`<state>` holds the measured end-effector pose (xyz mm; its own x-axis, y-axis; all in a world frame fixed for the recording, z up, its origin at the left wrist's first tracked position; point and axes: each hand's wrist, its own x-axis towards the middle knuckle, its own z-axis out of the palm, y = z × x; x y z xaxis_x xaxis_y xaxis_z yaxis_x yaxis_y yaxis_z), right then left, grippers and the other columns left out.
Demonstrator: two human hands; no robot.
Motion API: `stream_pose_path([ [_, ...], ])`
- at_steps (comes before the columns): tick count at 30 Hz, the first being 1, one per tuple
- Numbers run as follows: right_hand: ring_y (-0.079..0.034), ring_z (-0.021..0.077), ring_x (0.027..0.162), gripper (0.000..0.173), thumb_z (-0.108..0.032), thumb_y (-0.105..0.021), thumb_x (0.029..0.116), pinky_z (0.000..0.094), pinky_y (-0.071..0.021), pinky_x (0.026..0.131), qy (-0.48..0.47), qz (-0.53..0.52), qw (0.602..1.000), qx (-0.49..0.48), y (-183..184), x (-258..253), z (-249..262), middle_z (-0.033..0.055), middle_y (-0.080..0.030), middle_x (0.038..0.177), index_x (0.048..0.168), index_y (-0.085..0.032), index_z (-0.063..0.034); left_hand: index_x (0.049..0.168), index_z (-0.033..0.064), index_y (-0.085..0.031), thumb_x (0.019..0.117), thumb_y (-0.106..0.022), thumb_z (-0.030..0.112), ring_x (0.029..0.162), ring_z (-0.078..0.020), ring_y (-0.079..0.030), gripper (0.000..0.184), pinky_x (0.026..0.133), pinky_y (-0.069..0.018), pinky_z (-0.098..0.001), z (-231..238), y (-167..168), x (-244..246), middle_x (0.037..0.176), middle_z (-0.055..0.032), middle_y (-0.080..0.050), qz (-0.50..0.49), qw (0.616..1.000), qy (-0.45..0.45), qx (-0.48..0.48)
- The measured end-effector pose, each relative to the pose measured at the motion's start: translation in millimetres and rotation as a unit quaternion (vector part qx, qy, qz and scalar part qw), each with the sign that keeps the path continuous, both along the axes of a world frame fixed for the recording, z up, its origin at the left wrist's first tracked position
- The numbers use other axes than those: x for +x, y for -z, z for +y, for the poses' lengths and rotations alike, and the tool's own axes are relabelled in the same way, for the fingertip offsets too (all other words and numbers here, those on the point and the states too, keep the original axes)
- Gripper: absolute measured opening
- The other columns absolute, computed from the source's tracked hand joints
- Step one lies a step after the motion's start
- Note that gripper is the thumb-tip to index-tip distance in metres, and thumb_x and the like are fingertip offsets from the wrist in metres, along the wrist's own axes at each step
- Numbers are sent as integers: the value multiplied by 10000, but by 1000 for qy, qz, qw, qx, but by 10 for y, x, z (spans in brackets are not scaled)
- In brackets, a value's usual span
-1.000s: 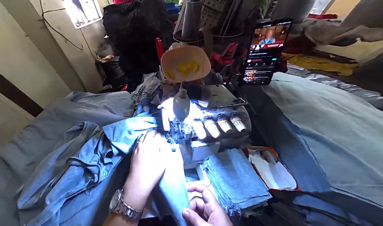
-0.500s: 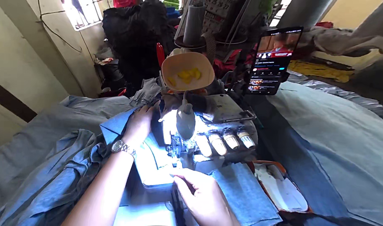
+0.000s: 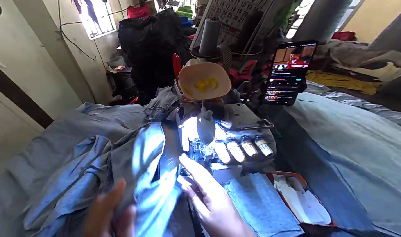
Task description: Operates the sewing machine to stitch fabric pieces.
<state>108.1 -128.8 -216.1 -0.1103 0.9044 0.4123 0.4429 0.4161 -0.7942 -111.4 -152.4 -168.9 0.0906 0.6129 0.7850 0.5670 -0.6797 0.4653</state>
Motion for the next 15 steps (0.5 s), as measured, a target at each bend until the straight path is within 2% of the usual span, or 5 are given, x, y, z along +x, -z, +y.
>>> stream_pose_path([
  [2, -658, 140, 1202, 335, -165, -606, 1013, 322, -552, 1011, -18, -42, 999, 13, 18, 19, -49, 82, -676, 1338, 1329, -687, -89, 1370, 60, -561, 1081, -485, 138, 1046, -27, -576, 309, 957, -450, -166, -198, 61, 93, 1132, -70, -605, -5, 999, 45, -30],
  [6, -695, 221, 935, 181, -137, -604, 991, 406, -590, 809, 13, -127, 992, -22, 11, 376, -184, 121, -704, 997, 1000, -761, -48, 1028, 57, -707, 1038, -577, 141, 1026, -166, -587, 155, 928, -488, -246, -145, 194, 200, 1024, -144, -609, 29, 994, 65, -84],
  [10, -637, 389, 1102, 164, -129, -655, 946, 563, -483, 966, 28, -206, 977, -35, -124, 738, -304, 184, -705, 1157, 983, -783, -32, 1020, 42, -611, 1090, -474, 247, 1313, -230, -579, 256, 1226, -326, -490, 47, 404, 206, 1175, -169, -684, 21, 980, 158, -120],
  [12, -635, 331, 1131, 159, -155, -695, 944, 494, -464, 1013, -30, -148, 988, -32, -212, 757, -379, 169, -718, 1171, 933, -762, -11, 1016, 62, -566, 1102, -424, 282, 1004, -149, -663, 275, 1005, -515, -349, 66, 243, 139, 952, -102, -653, 8, 978, 185, -98],
  [15, -635, 148, 1089, 171, -146, -730, 938, 339, -483, 994, -178, 42, 980, -73, -265, 652, -482, 107, -717, 1051, 945, -689, 19, 970, 145, -570, 1071, -469, 323, 801, -106, -555, 228, 778, -459, -228, 111, -145, -69, 829, -19, -551, 61, 994, 85, 42],
])
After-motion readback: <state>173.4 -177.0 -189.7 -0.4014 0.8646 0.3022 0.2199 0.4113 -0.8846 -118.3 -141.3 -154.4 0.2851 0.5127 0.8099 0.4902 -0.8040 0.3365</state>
